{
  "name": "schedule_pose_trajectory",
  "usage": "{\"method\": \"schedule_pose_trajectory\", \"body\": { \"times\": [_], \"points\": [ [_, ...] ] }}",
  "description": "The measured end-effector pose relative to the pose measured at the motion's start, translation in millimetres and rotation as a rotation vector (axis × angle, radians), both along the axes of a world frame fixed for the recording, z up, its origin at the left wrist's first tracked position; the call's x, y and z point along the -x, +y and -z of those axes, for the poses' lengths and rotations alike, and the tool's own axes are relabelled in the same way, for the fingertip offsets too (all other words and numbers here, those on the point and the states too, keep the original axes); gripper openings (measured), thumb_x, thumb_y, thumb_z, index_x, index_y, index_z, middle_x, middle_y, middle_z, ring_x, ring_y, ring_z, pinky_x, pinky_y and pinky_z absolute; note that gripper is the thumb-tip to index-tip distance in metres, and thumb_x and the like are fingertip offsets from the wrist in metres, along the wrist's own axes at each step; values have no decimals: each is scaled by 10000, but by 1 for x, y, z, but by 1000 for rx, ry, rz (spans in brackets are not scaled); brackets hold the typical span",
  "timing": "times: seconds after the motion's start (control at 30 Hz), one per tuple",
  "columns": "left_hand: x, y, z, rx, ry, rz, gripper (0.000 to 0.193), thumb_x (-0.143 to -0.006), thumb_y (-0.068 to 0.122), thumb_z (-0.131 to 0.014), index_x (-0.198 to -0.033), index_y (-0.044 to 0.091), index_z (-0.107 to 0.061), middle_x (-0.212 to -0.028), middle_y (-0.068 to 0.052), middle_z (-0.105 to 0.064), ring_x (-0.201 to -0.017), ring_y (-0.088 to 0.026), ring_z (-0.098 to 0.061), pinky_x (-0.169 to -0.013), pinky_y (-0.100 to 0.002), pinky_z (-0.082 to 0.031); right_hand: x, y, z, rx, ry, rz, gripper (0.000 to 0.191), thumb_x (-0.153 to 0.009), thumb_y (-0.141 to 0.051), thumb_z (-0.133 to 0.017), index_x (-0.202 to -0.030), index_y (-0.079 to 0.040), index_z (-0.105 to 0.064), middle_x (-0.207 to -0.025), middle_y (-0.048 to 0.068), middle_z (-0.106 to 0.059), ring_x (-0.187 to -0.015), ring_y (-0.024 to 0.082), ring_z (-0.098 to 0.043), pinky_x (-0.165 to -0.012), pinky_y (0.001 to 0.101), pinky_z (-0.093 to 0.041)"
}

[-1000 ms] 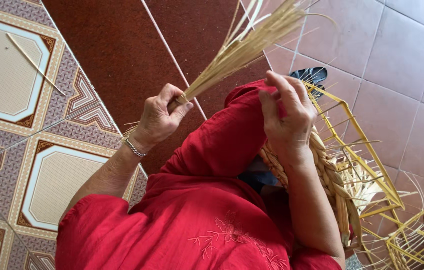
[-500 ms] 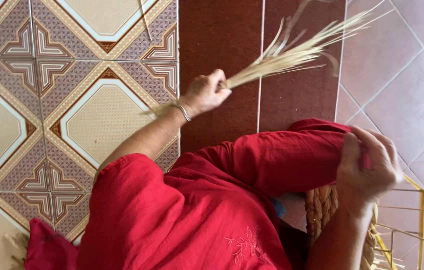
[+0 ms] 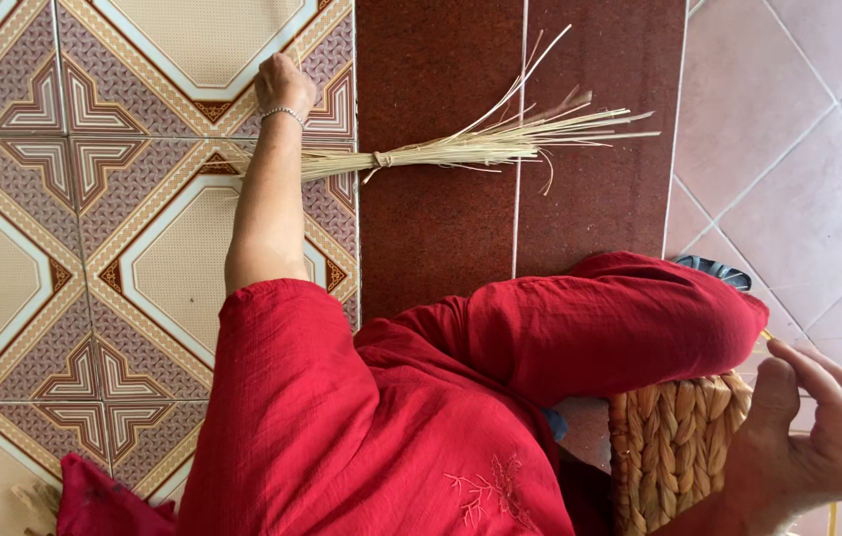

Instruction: The person sits on the floor weaving a water hyacinth basket around a bamboo frame, tucking and tightening woven strands along the sides and folding strands over the rim. They reach for loose strands from a pile beside them and work the weave around the basket body by hand.

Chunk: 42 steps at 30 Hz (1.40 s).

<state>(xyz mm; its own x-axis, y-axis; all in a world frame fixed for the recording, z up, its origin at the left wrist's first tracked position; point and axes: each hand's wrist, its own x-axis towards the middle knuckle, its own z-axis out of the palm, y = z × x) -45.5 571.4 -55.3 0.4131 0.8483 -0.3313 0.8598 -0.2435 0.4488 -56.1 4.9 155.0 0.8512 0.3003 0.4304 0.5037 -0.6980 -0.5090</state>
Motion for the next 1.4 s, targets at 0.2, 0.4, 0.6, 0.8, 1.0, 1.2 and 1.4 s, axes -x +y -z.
{"method": "schedule_pose_trajectory", "body": {
  "times": [0.2, 0.4, 0.6, 0.8, 1.0, 1.2, 1.4],
  "points": [
    [-12, -46, -32, 432, -486, 353, 121, -953, -30, -594, -1072, -18, -611, -833, -156, -720, -664, -176, -695, -548, -258, -594, 17, 20, -20, 7, 13, 9, 122, -1059, 108, -742, -1146, 23, -754, -1140, 151, -743, -1047, 211, -692, -939, 278, -540],
    [16, -167, -105, 835, -721, 985, 166, -992, -9, -607, -1127, -49, -696, -834, -69, -746, -648, -83, -679, -563, -207, -581, 36, 43, -30, -11, -23, -21, 217, -1033, 45, -766, -1231, -13, -698, -1245, 136, -699, -1090, 236, -725, -935, 306, -604],
    [36, -225, -162, 1106, -527, 1285, 178, -961, 11, -652, -1107, 7, -753, -785, 3, -723, -678, -11, -618, -583, -169, -512, 55, 47, -38, 237, -224, -75, 320, -982, 21, -766, -1293, 0, -693, -1349, 166, -638, -1069, 285, -668, -945, 395, -578],
    [42, -252, -182, 934, -624, 1460, 132, -947, -4, -677, -1057, 5, -749, -817, 18, -668, -690, 2, -549, -586, -172, -464, 91, 34, -38, 185, -154, -5, 268, -934, -1, -853, -1164, -51, -725, -1117, 96, -614, -871, 229, -609, -712, 350, -513],
    [44, -304, -184, 654, -772, 1565, 100, -926, -37, -704, -1009, 14, -724, -940, -24, -677, -709, -60, -571, -632, -212, -468, 157, 24, -16, -52, -90, 196, 267, -880, 42, -848, -1102, -77, -761, -1017, 82, -565, -793, 166, -597, -642, 315, -486],
    [67, -373, -180, 1568, -727, 1317, 617, -991, -51, -718, -1503, 107, -413, -1244, -52, -613, -1006, -115, -641, -929, -262, -573, 216, 5, 0, -279, -118, 452, 266, -892, 82, -814, -1105, -58, -735, -1086, 93, -613, -978, 190, -687, -843, 283, -595],
    [95, -432, -169, 1772, -271, 1630, 708, -907, -15, -768, -1516, 40, -410, -1319, -101, -548, -981, -127, -644, -857, -279, -584, 252, -19, 8, -459, -58, 643, 245, -895, 112, -772, -1084, -37, -726, -1120, 99, -670, -1044, 196, -696, -924, 291, -580]
  ]
}}
